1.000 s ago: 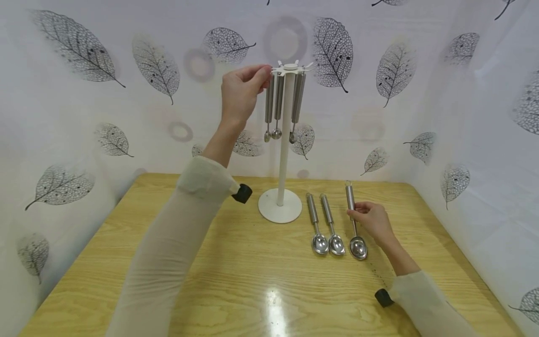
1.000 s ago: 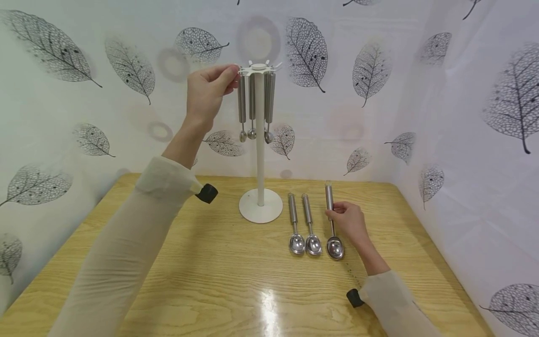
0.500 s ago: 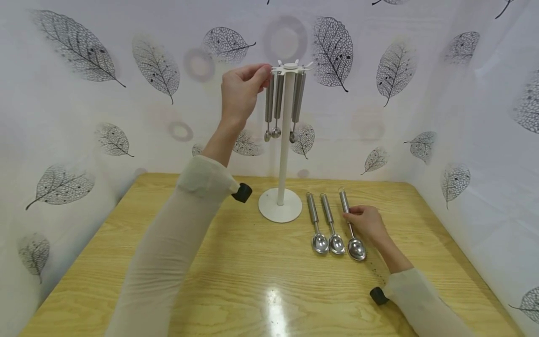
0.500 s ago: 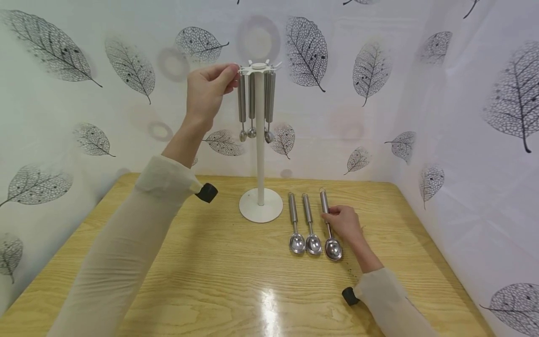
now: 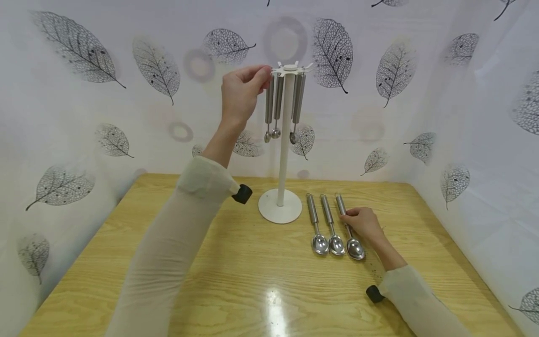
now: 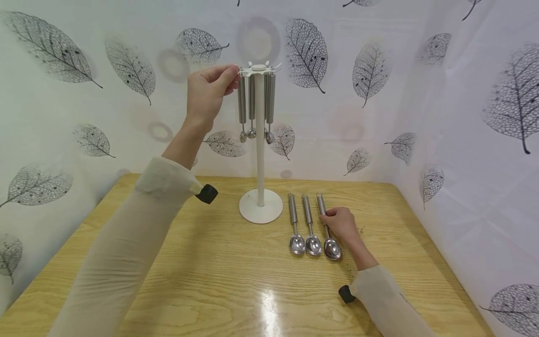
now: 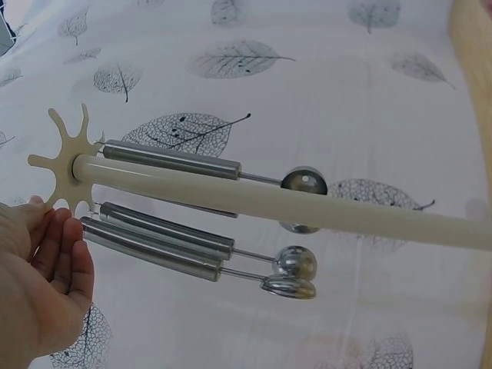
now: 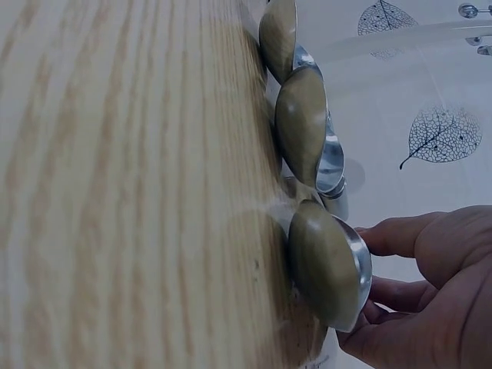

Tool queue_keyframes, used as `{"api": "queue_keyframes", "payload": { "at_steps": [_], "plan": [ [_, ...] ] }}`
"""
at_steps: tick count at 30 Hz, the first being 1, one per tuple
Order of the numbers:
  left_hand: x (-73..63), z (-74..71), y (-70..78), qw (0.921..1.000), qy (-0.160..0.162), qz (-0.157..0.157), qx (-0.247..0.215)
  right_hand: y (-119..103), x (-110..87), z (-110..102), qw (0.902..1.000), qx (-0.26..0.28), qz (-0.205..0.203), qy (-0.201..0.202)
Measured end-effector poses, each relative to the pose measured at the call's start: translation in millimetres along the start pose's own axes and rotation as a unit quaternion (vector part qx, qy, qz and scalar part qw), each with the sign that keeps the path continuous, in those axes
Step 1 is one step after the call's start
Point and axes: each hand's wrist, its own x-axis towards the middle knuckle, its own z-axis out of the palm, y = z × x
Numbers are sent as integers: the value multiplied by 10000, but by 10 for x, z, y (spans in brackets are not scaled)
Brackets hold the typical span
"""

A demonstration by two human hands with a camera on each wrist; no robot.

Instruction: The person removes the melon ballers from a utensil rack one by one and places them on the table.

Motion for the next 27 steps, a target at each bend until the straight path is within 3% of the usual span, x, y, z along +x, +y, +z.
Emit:
{"api": "queue_keyframes", "payload": {
  "at_steps": [27],
  "plan": [
    [-13, -1, 25, 9999, 24, -89, -66, -20, 14, 54, 9990, -326, -236, 174]
  ]
}}
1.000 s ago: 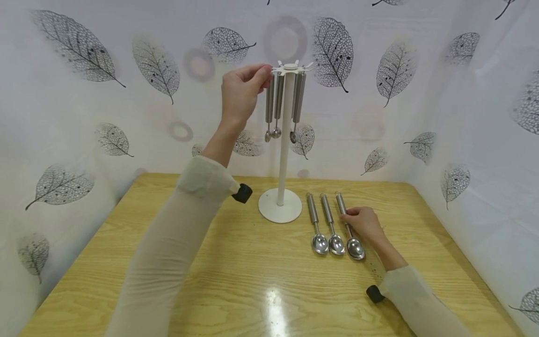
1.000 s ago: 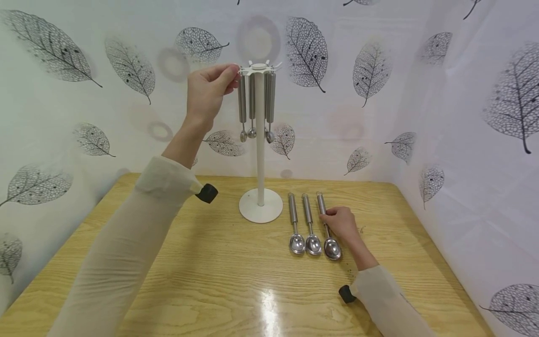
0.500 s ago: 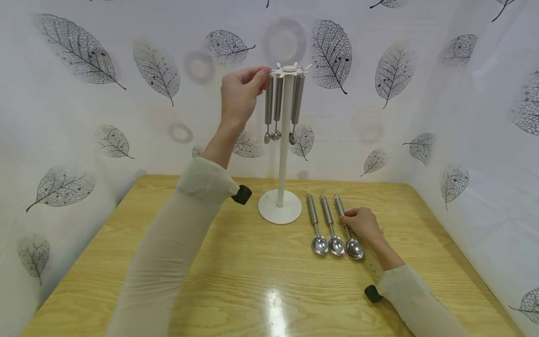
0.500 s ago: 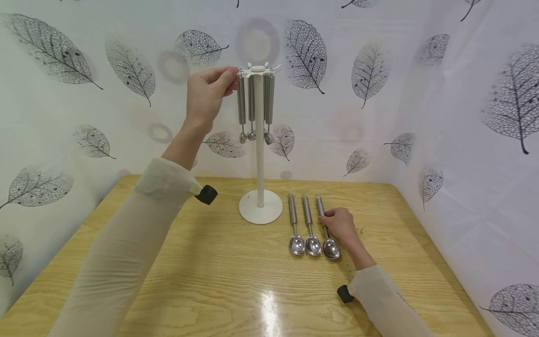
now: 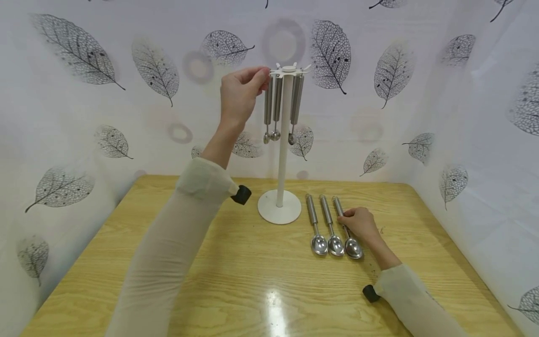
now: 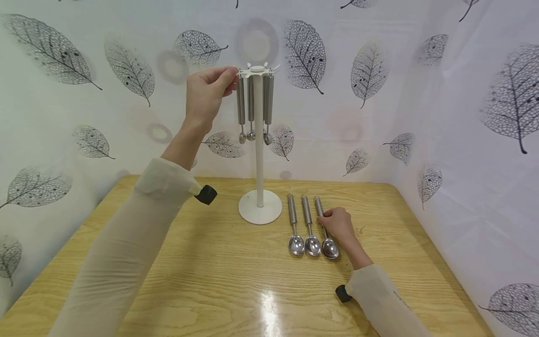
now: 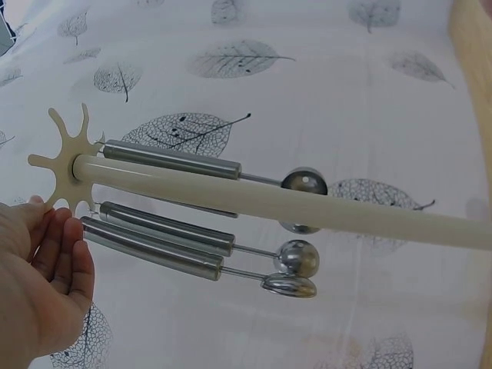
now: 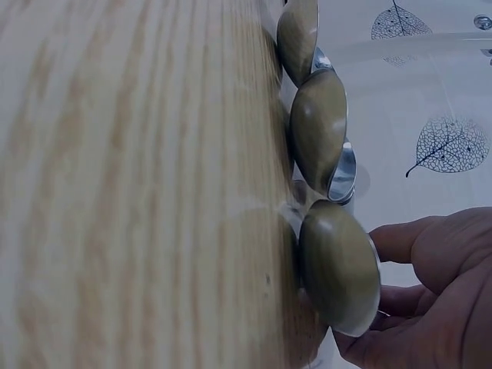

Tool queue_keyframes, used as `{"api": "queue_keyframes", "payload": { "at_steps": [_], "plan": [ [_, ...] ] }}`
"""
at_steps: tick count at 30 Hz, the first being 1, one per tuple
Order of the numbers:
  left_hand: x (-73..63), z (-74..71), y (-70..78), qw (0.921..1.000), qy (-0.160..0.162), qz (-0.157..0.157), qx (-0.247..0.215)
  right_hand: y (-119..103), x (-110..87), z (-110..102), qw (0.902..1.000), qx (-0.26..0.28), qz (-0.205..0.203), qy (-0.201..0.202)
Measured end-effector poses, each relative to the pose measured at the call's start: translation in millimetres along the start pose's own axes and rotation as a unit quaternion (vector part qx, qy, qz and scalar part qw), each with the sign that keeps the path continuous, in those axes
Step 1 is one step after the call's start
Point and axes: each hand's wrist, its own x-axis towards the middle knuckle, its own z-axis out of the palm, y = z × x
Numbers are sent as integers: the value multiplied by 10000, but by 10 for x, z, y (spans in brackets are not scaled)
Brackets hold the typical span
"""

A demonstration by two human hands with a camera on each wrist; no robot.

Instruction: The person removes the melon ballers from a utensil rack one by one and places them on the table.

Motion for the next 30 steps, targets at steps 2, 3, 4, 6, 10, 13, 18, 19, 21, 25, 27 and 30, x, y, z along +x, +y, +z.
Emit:
{"api": "queue_keyframes", "payload": {
  "at_steps": [2, 3, 4, 6, 10, 13, 18, 19, 21, 25, 27, 30],
  "plan": [
    [0, 1, 0, 10000, -6, -13, -1, 5, 2, 3, 10000, -31, -11, 0],
    [1, 1, 1, 10000, -6, -17, -3, 9, 5, 4, 10000, -46, -8, -2],
    [0, 1, 1, 10000, -5, -21, 2, 11, 5, 6, 10000, -72, -8, -1],
    [0, 1, 2, 10000, 0, -33, 0, 10, 5, 6, 10000, -96, -6, -15],
    [-3, -1, 6, 10000, 7, -43, 12, 5, -6, 1, 9999, -122, -15, -47],
    [-6, -1, 9, 10000, -1, -41, 35, -8, -20, -16, 9998, -193, -20, -41],
    [-7, 1, 7, 10000, -3, -36, 31, -50, -46, -59, 9996, -256, 44, -64],
    [-6, 2, 5, 10000, 2, -35, 31, -63, -49, -69, 9996, -257, 56, -70],
    [-5, 5, 4, 10000, -4, -32, 33, -85, -48, -86, 9997, -236, 84, -61],
    [1, 10, -2, 10000, -25, -18, 67, -155, -21, -117, 9999, -109, 22, 68],
    [6, 10, -4, 10000, -28, -36, 77, -200, 11, -131, 9997, -5, -151, 187],
    [10, 6, -6, 9999, -31, -26, 111, -294, 70, -163, 9977, 147, -549, 376]
  ]
}}
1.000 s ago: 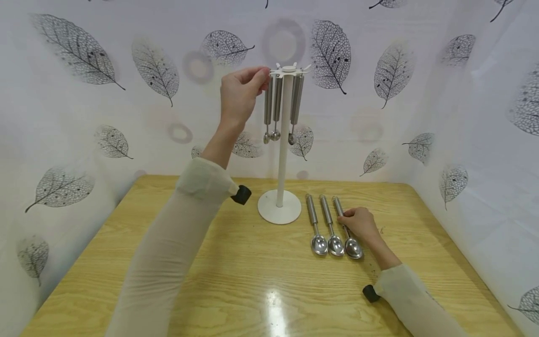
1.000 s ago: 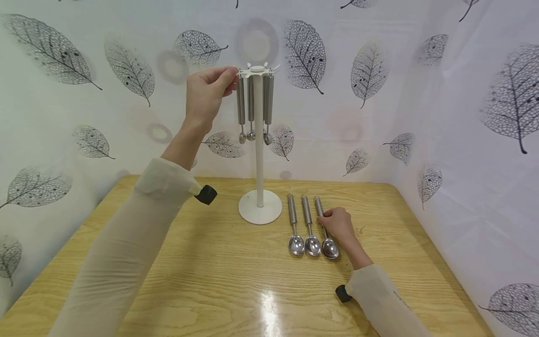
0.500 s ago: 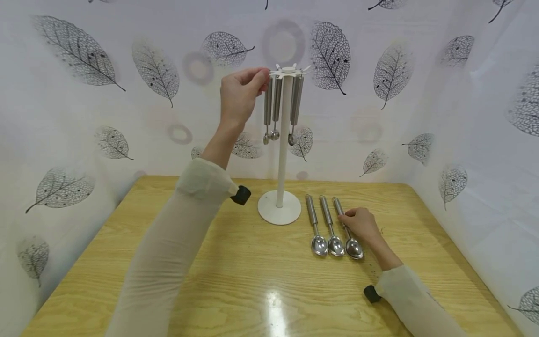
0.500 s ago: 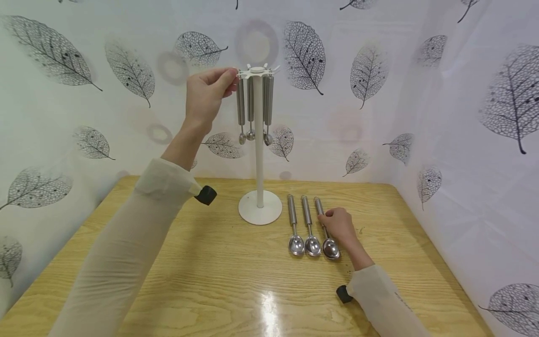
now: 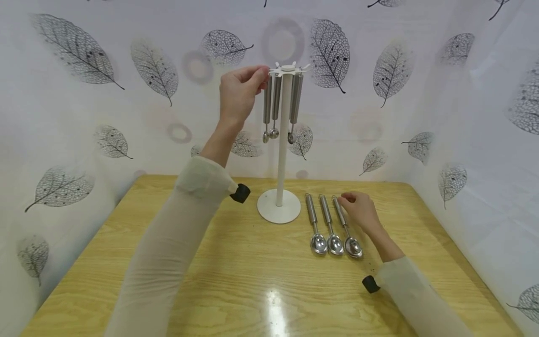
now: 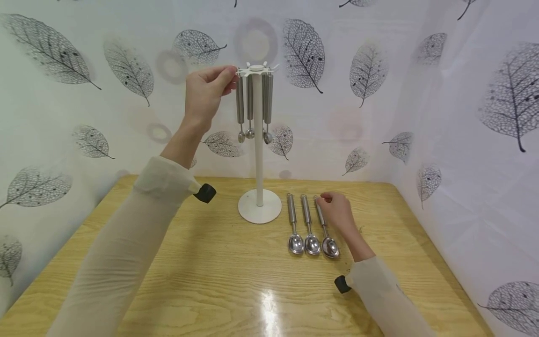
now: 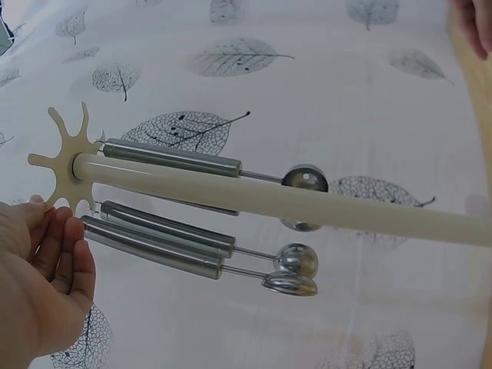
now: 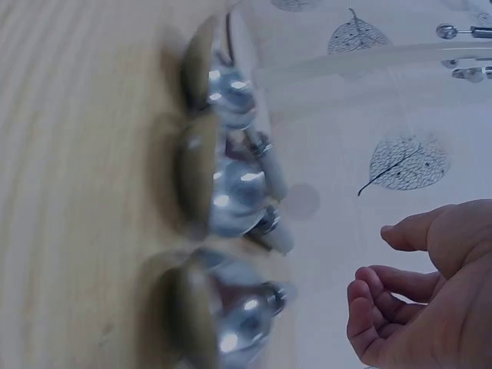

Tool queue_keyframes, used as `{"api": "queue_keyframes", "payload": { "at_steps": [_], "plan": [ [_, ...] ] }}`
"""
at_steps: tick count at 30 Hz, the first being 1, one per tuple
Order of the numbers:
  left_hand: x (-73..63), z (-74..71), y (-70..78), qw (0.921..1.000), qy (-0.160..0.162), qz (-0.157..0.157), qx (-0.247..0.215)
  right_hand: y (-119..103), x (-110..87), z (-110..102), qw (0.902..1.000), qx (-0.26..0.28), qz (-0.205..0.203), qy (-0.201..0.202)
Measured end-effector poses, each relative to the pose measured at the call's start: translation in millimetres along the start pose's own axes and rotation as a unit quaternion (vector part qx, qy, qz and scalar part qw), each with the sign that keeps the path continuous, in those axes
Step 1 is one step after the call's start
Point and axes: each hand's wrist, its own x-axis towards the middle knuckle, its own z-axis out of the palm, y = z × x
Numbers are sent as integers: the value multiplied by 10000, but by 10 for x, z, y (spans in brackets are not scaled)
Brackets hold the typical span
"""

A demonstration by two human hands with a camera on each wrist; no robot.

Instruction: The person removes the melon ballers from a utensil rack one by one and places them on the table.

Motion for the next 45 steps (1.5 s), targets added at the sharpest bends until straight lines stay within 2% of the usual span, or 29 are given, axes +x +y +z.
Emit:
{"api": "queue_keyframes", "payload": {
  "at_steps": [11, 18, 26, 36, 45],
  "plan": [
    [13, -15, 28, 10000, -52, -58, 17, -521, 217, -128, 9924, 727, -943, 324],
    [23, -19, 44, 9999, -81, -71, 91, -874, 318, -190, 9851, 1150, -1207, 430],
    [36, -23, 48, 9999, -76, -108, 101, -1220, 406, -230, 9783, 1339, -1491, 516],
    [47, -26, 86, 9987, -57, -330, 390, -1518, 498, -216, 9625, 1781, -1920, 706],
    [73, -36, 102, 9979, -64, -577, 282, -1677, 576, -188, 9481, 2117, -2223, 827]
  ]
}}
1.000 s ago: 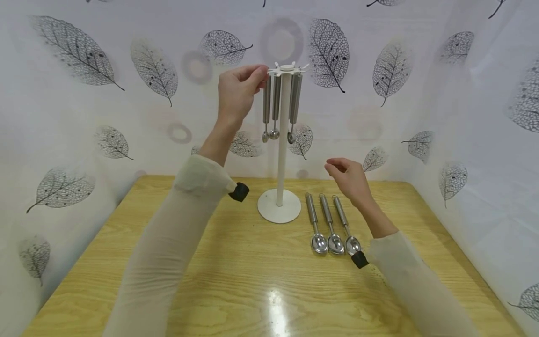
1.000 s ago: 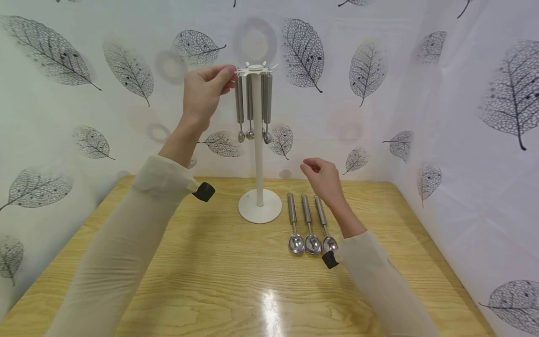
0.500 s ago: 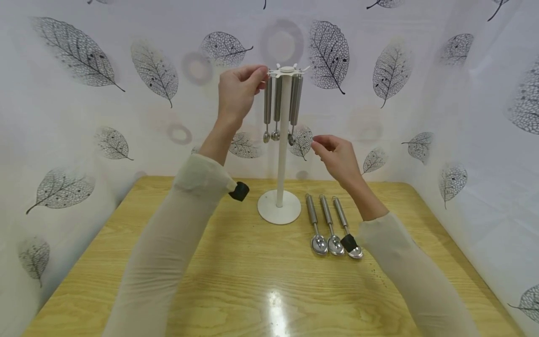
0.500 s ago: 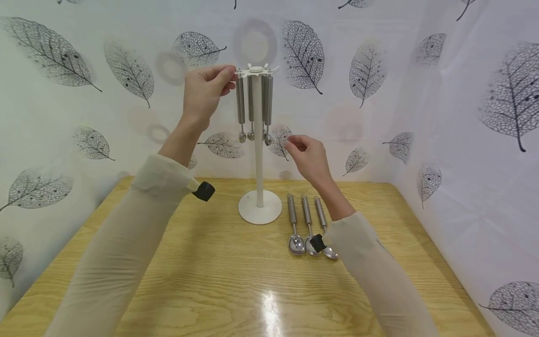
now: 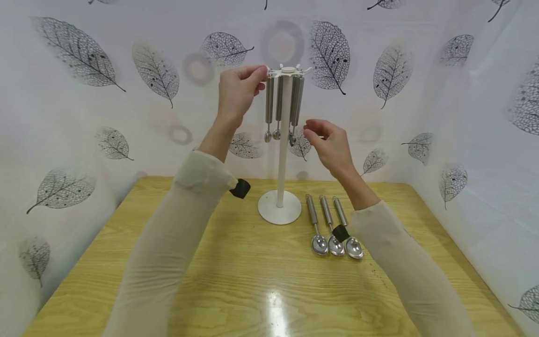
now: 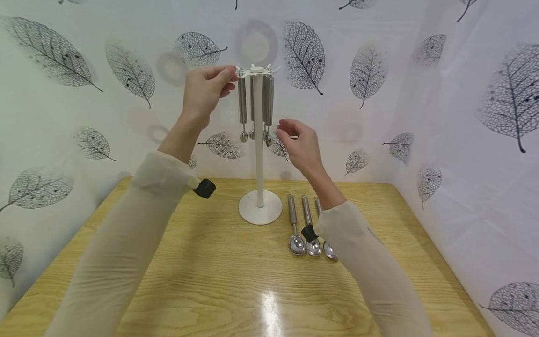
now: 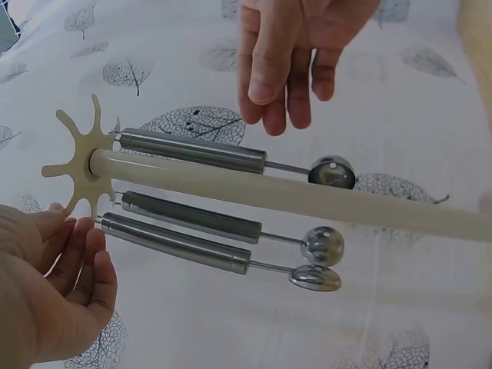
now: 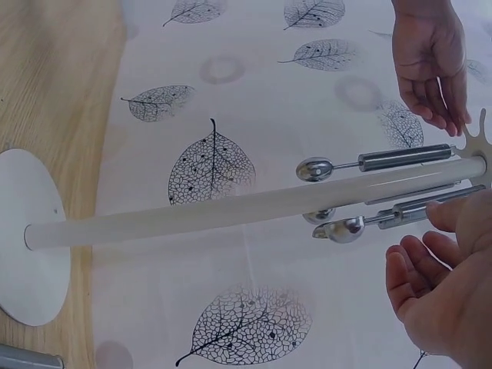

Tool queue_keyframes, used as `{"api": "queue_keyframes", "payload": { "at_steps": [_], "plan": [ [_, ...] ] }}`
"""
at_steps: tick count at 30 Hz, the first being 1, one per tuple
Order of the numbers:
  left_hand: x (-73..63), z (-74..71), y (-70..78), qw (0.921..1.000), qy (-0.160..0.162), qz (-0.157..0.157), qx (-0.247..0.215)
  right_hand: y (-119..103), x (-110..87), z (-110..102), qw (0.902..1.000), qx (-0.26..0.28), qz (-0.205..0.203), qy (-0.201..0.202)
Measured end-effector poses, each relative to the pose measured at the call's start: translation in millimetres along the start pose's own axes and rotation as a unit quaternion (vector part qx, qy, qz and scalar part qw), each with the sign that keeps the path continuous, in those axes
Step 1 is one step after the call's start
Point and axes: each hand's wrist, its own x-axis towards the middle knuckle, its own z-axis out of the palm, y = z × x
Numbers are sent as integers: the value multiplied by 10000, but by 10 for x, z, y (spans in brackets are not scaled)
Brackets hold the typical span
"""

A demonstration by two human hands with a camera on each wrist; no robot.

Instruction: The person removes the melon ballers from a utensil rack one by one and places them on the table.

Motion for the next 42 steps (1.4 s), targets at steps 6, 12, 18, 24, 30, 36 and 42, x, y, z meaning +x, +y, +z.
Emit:
{"api": "queue_keyframes", "payload": {
  "at_steps": [6, 12, 18, 24, 30, 36, 42],
  "plan": [
    [14, 11, -2, 10000, -29, -44, 47, -61, 80, 41, 9998, 153, -16, 150],
    [24, 23, -8, 9999, -25, -121, -39, -87, 130, 96, 9997, 186, -89, 163],
    [35, 27, -4, 9998, -11, -181, -11, -106, 186, 147, 9992, 242, -166, 263],
    [39, 18, -10, 9999, 19, -153, -11, -148, 221, 210, 9984, 404, -229, 325],
    [46, 9, -34, 9999, -7, -143, -26, -156, 226, 250, 9981, 459, -174, 363],
    [55, 4, -46, 9999, -16, -93, -36, -166, 239, 268, 9974, 625, -165, 323],
    [53, -4, -41, 9999, -11, -106, -34, -196, 258, 283, 9963, 777, -184, 305]
  ]
}}
